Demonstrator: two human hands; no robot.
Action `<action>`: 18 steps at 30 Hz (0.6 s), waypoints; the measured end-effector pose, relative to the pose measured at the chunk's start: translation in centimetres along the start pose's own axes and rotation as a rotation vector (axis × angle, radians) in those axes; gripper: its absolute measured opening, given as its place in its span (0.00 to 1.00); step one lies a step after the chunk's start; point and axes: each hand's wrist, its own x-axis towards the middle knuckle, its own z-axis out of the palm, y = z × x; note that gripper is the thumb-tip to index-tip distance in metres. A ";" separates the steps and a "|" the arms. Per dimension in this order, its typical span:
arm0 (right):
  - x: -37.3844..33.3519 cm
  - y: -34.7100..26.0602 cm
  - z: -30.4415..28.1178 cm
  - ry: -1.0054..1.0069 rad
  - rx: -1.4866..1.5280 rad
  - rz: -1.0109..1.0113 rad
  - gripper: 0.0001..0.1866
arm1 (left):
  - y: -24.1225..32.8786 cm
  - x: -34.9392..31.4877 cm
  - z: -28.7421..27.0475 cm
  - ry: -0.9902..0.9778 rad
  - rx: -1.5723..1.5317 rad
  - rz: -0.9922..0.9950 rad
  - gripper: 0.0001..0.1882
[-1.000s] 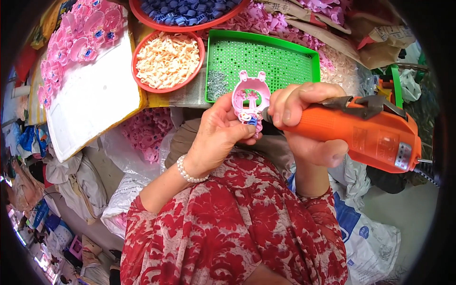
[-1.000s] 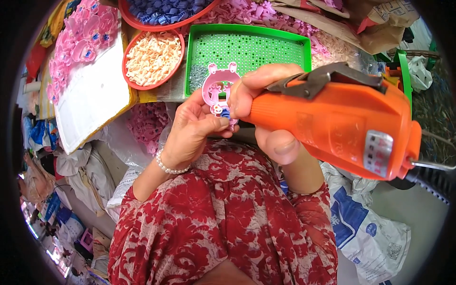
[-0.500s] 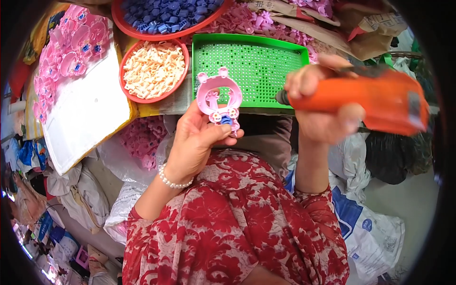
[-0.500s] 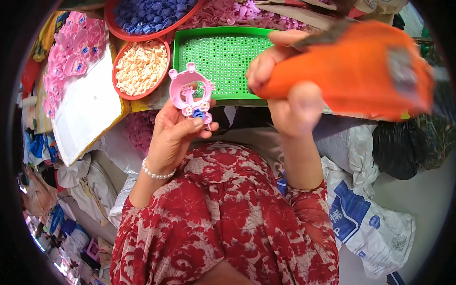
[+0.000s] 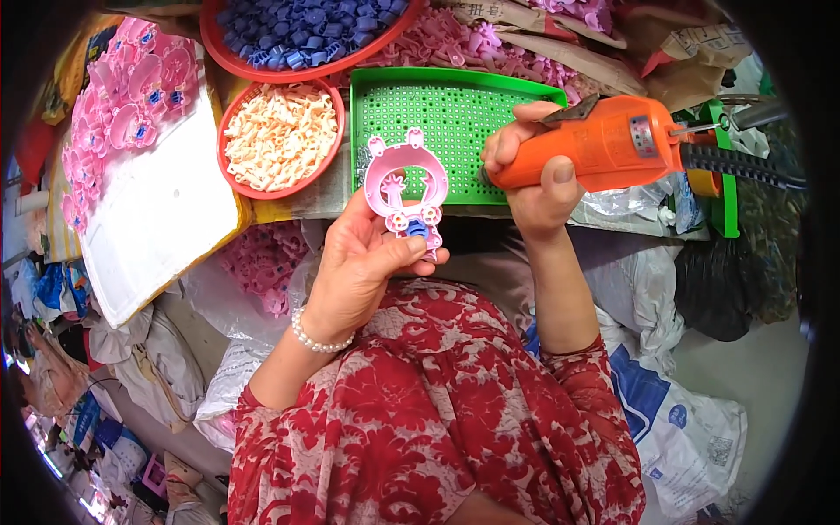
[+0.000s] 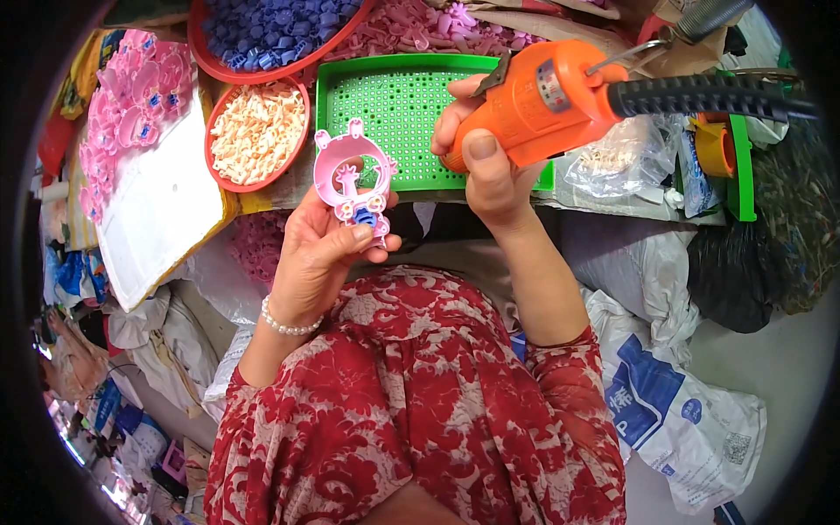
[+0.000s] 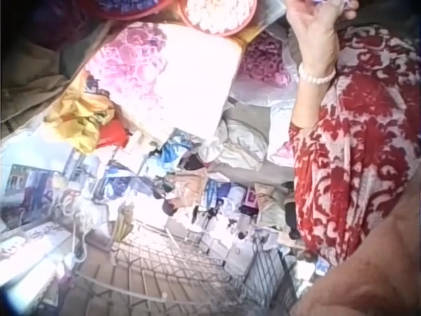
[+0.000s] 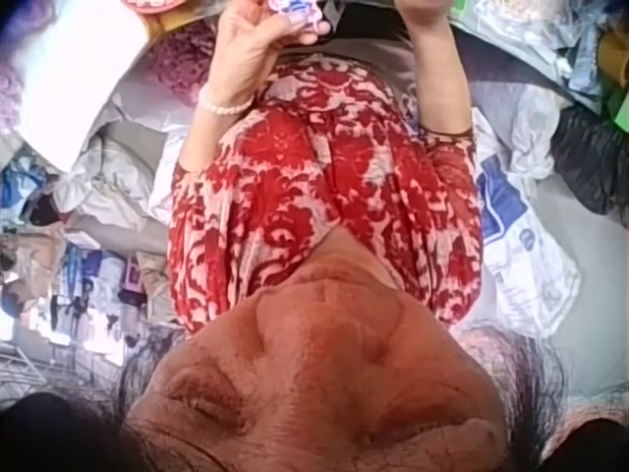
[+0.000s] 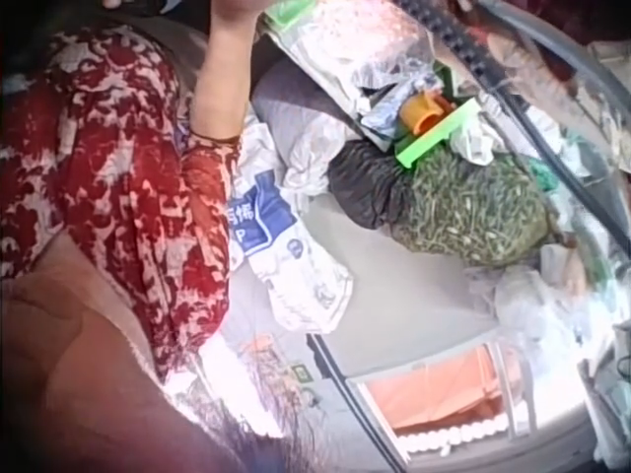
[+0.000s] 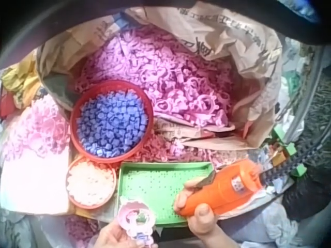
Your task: The recorder is manually assembling pink plastic toy frames by gluing and attaching small decorative accessories.
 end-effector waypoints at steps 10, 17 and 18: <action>0.0 -0.2 0.0 0.005 -0.001 -0.026 0.36 | -0.4 0.0 -0.2 -0.037 -0.006 -0.014 0.26; 0.0 -2.6 0.4 -0.056 0.064 -0.090 0.39 | -1.0 0.0 -0.3 -0.035 -0.007 -0.022 0.27; 0.0 -3.0 0.4 -0.059 0.065 -0.087 0.39 | -1.1 0.1 -0.3 -0.042 -0.015 -0.023 0.27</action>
